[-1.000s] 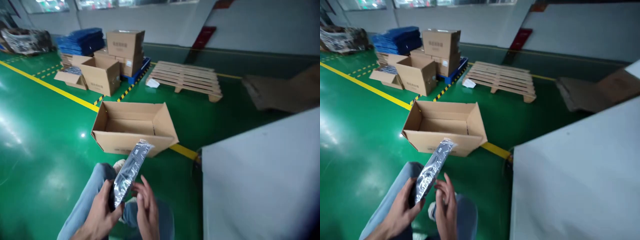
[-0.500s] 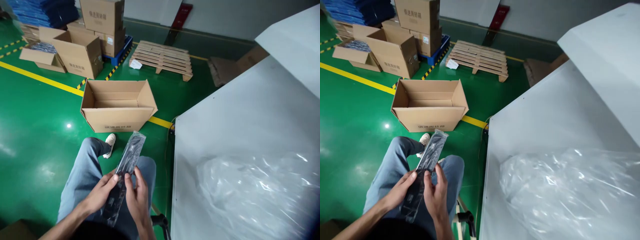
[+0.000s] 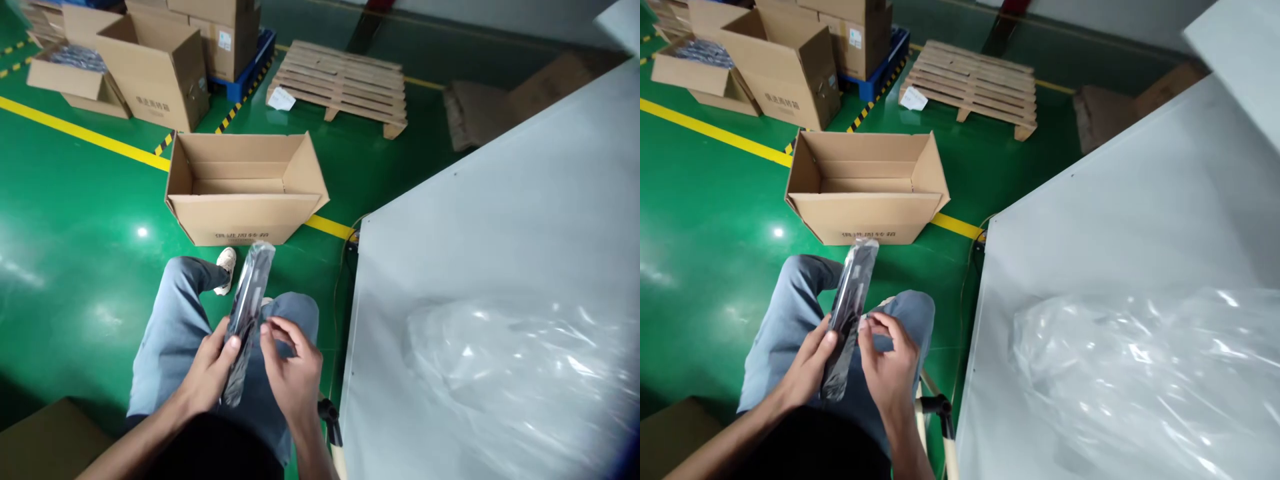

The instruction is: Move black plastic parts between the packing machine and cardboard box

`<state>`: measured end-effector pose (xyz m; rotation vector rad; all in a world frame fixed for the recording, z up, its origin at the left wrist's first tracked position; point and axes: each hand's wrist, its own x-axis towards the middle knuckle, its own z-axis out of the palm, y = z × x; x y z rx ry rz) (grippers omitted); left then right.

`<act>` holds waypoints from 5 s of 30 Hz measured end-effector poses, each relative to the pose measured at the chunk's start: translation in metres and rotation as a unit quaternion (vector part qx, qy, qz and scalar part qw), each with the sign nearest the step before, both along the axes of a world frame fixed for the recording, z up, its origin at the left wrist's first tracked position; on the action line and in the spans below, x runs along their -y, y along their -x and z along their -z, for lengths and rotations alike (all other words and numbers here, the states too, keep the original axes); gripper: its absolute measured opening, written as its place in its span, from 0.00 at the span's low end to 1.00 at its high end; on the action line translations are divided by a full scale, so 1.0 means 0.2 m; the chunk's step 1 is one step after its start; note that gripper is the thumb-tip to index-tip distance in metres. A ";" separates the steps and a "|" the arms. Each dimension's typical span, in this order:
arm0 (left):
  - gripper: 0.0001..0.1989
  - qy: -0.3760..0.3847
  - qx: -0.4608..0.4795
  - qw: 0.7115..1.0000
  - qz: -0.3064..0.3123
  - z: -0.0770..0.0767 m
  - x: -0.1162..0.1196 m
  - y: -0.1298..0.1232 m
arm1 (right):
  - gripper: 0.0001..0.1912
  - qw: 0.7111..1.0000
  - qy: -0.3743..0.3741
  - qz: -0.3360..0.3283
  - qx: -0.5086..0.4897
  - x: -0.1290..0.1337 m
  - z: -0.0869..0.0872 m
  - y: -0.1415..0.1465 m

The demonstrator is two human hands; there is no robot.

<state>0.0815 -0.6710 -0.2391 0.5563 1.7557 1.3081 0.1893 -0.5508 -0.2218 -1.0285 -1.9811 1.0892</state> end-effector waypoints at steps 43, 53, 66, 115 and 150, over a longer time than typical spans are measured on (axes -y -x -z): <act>0.24 -0.001 -0.083 0.988 -0.129 -0.01 -0.08 0.09 | 0.06 0.995 0.067 -0.048 0.055 0.11 0.08 0.04; 0.33 -0.061 0.123 0.975 -0.176 -0.07 -0.14 0.14 | 0.11 0.966 0.219 -0.138 0.006 -0.03 -0.03 -0.04; 0.19 -0.068 -0.021 0.991 -0.116 -0.11 -0.13 0.16 | 0.13 0.940 0.290 -0.179 -0.017 -0.16 0.04 -0.11; 0.28 0.036 0.085 0.995 0.037 -0.09 0.09 -0.04 | 0.13 0.991 0.029 0.119 -0.051 -0.26 0.06 -0.04; 0.41 -0.103 0.168 0.980 0.023 -0.04 -0.10 -0.02 | 0.23 0.955 0.270 0.039 -0.115 -0.13 -0.23 0.01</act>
